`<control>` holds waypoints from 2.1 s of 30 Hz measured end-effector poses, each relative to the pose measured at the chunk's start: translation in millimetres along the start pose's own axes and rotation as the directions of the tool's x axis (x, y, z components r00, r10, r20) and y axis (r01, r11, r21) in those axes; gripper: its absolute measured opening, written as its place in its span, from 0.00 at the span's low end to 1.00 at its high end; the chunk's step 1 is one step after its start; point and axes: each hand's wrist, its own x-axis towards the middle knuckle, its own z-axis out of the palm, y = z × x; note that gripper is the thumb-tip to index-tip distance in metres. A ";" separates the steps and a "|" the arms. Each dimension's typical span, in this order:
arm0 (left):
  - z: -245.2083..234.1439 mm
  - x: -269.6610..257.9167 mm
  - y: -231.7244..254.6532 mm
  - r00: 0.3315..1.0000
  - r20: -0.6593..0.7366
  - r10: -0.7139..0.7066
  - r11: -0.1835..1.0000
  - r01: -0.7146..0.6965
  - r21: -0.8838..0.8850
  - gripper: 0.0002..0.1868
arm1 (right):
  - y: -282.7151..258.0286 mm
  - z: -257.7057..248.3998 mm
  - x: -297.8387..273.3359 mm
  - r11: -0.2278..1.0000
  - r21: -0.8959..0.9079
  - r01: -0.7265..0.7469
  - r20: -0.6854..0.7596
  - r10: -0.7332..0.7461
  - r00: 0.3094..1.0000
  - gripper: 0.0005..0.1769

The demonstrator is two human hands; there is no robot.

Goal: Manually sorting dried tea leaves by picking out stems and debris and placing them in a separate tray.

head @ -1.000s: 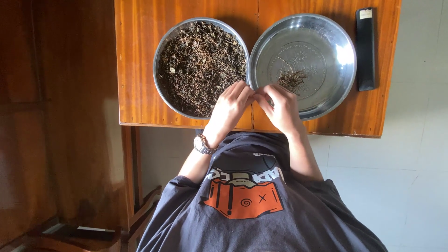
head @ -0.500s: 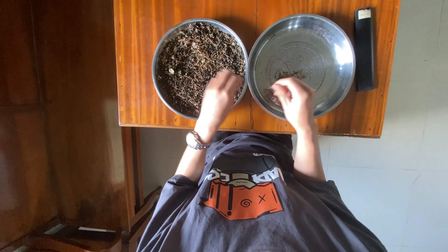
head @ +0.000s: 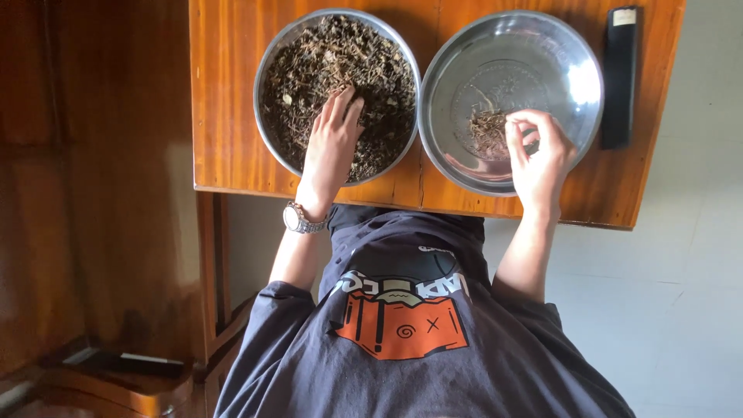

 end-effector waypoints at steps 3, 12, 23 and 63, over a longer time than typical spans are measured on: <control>13.0 2.6 -18.6 0.999 -0.037 -0.003 1.000 0.004 0.020 0.12 | 3.1 4.2 -2.0 1.000 0.008 0.019 0.013 -0.019 1.000 0.04; -1.4 45.3 -54.1 0.981 -0.188 0.055 0.997 -0.043 0.068 0.13 | -5.9 6.6 -3.3 0.998 -0.035 0.059 0.052 -0.057 0.997 0.02; 24.1 65.4 -63.3 0.993 -0.104 0.058 0.980 -0.037 0.197 0.14 | -4.3 9.8 -1.0 0.997 -0.010 0.073 0.055 -0.073 0.996 0.02; -13.4 -5.2 39.8 0.975 -0.217 -0.041 0.784 -0.104 -0.612 0.04 | -71.3 76.3 14.8 0.944 0.329 0.003 0.217 -0.078 0.973 0.19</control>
